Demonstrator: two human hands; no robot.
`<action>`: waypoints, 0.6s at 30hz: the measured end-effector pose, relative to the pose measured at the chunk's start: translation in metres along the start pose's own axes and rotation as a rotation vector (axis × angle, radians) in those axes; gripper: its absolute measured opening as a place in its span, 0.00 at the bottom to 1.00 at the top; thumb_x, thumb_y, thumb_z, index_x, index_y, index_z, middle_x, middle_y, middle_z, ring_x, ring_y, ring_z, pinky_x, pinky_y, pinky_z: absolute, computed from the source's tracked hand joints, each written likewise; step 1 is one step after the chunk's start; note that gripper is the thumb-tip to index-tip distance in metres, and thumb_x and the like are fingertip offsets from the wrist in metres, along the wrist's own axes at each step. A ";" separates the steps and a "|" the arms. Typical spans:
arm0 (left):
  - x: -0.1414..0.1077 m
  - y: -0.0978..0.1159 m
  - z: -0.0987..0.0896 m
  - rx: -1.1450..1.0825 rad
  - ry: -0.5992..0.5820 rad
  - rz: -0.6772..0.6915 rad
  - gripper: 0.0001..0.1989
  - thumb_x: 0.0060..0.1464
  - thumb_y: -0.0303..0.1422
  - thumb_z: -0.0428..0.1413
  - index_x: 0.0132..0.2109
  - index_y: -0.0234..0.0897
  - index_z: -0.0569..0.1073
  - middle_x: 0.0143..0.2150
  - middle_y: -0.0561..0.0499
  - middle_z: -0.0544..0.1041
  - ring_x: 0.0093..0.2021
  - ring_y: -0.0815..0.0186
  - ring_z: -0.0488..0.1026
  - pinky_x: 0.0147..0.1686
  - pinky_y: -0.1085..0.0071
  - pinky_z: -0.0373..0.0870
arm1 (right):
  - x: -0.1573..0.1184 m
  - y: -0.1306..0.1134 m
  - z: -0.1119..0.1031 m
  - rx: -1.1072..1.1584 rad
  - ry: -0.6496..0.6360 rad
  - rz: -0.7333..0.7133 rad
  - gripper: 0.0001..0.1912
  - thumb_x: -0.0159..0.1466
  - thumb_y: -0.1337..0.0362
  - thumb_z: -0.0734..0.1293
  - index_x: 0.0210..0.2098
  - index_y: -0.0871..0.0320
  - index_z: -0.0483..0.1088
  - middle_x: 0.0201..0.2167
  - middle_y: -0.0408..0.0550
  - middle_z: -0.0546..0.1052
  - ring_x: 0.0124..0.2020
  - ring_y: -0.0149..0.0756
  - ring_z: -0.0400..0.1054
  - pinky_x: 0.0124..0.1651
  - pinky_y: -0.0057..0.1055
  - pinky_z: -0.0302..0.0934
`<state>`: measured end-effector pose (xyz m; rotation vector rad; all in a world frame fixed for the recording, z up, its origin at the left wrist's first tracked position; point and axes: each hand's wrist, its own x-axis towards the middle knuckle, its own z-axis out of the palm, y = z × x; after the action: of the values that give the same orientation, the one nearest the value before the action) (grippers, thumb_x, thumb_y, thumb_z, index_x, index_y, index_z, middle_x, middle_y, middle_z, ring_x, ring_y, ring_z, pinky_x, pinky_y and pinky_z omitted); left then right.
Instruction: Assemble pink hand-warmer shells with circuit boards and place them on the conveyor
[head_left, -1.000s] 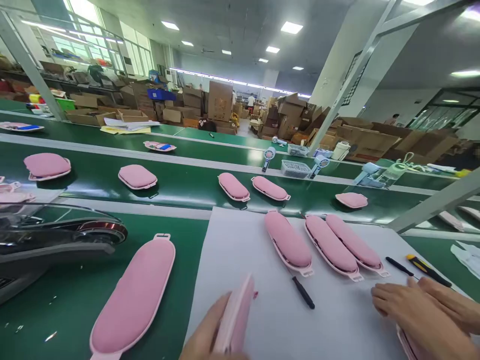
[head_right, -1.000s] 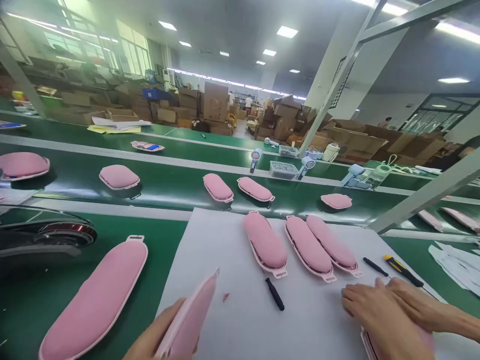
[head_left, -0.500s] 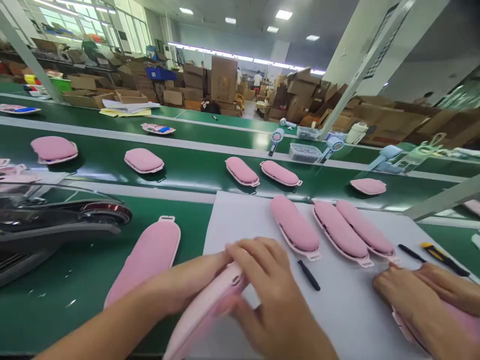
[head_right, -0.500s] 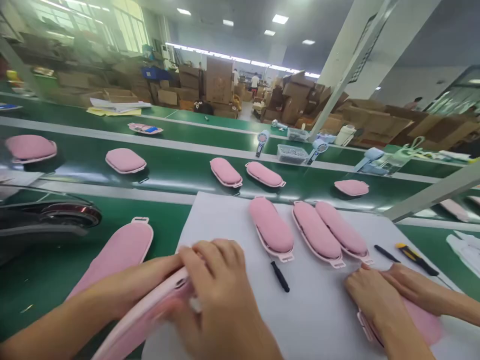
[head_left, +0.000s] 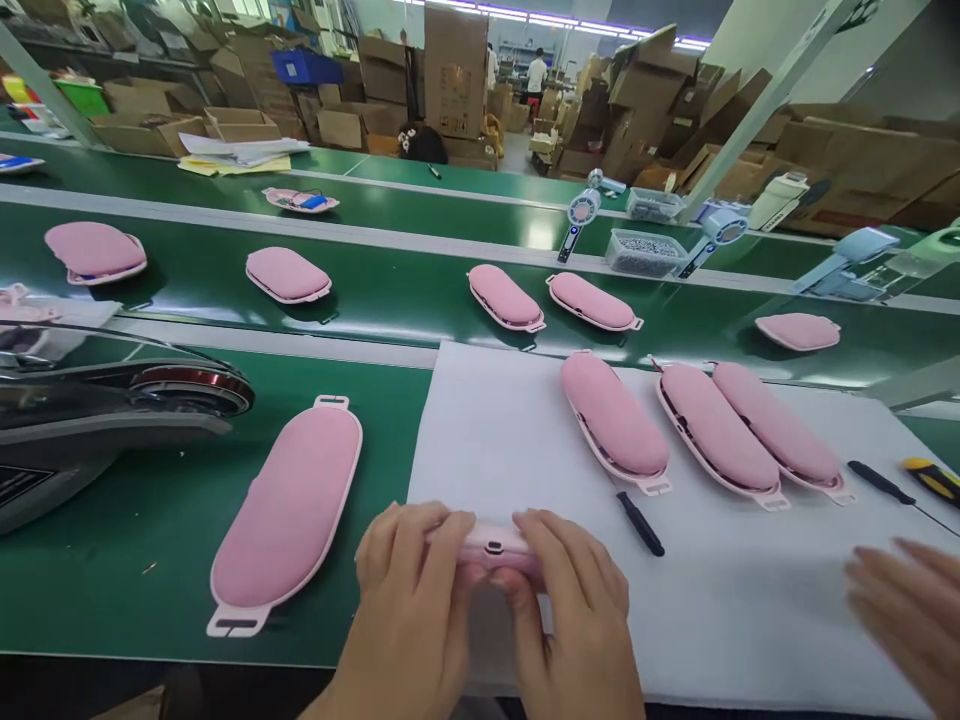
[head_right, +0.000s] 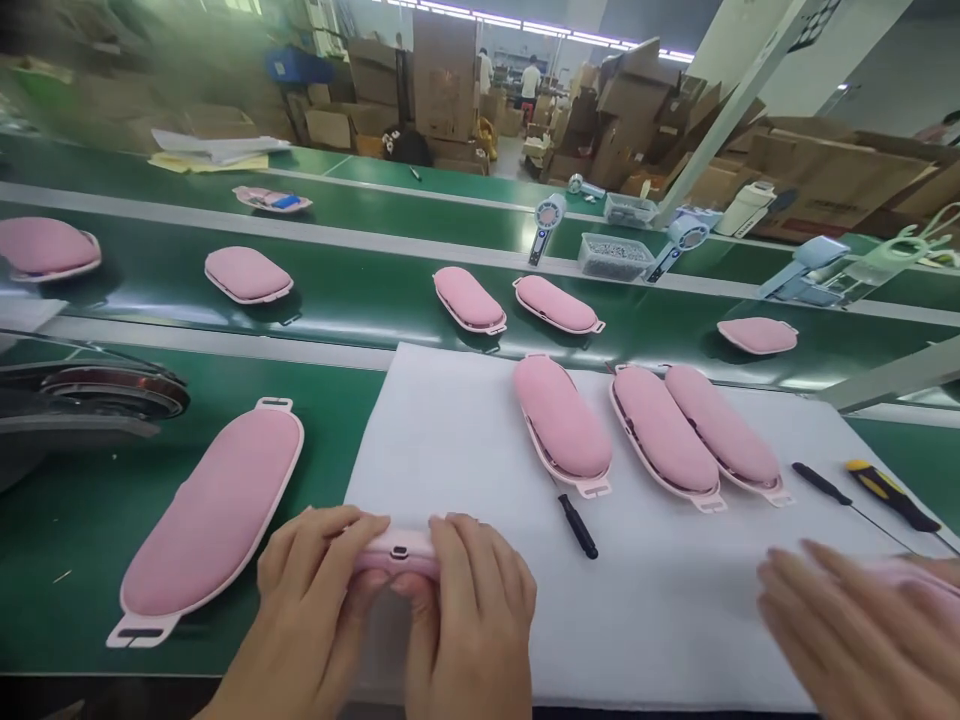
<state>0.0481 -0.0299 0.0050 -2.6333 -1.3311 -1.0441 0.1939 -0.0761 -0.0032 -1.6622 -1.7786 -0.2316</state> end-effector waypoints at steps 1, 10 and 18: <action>-0.003 0.001 0.002 -0.025 0.011 -0.008 0.13 0.57 0.23 0.47 0.48 0.35 0.68 0.43 0.45 0.71 0.45 0.58 0.64 0.43 0.61 0.59 | -0.003 -0.002 0.002 0.026 0.029 0.022 0.13 0.69 0.62 0.58 0.49 0.59 0.66 0.43 0.52 0.75 0.44 0.44 0.67 0.47 0.38 0.53; 0.002 0.010 0.002 -0.294 0.102 -0.167 0.13 0.55 0.20 0.47 0.42 0.41 0.69 0.35 0.52 0.72 0.38 0.64 0.67 0.39 0.62 0.58 | -0.007 -0.019 0.004 0.027 0.101 0.084 0.09 0.64 0.71 0.60 0.43 0.60 0.67 0.35 0.50 0.74 0.37 0.40 0.66 0.43 0.38 0.53; -0.007 0.008 -0.004 -0.236 0.056 -0.054 0.14 0.57 0.20 0.48 0.50 0.34 0.67 0.44 0.46 0.69 0.46 0.62 0.65 0.46 0.64 0.58 | -0.001 -0.013 -0.011 0.094 -0.012 0.050 0.13 0.70 0.63 0.57 0.52 0.61 0.64 0.47 0.52 0.71 0.50 0.41 0.62 0.52 0.35 0.54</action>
<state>0.0486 -0.0416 0.0065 -2.7182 -1.3512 -1.3509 0.1858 -0.0850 0.0091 -1.6421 -1.7276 -0.1144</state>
